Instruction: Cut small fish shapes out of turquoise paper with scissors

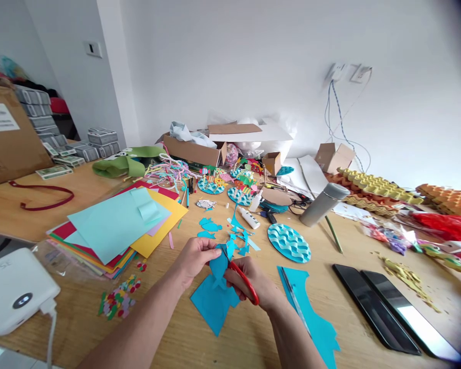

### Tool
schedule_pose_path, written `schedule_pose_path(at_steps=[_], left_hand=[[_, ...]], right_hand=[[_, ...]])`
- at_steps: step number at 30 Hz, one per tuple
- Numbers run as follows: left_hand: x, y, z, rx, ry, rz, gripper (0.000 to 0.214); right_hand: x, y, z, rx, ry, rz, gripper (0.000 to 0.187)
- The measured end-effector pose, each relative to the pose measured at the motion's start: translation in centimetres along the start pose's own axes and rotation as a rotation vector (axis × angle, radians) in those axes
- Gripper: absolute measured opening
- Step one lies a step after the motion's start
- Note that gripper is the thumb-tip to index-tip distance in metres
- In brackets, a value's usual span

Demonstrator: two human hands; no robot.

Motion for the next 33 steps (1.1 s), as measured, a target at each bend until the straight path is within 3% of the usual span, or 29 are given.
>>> schedule_pose_path(at_steps=[33], left_hand=[[-0.14,-0.06,0.12,-0.009,0.009,0.006,0.026]], right_hand=[[-0.37,0.07,-0.27,-0.002,0.001,0.010,0.021]])
Point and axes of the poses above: each hand's wrist, its own x-axis towards the middle knuckle, its own y-axis out of the back of the hand, z = x × y, the point moved 6 cm from there along x, towards the middle knuckle, and after that the axes turned 12 degrees about -y, right-handed, at the moved point
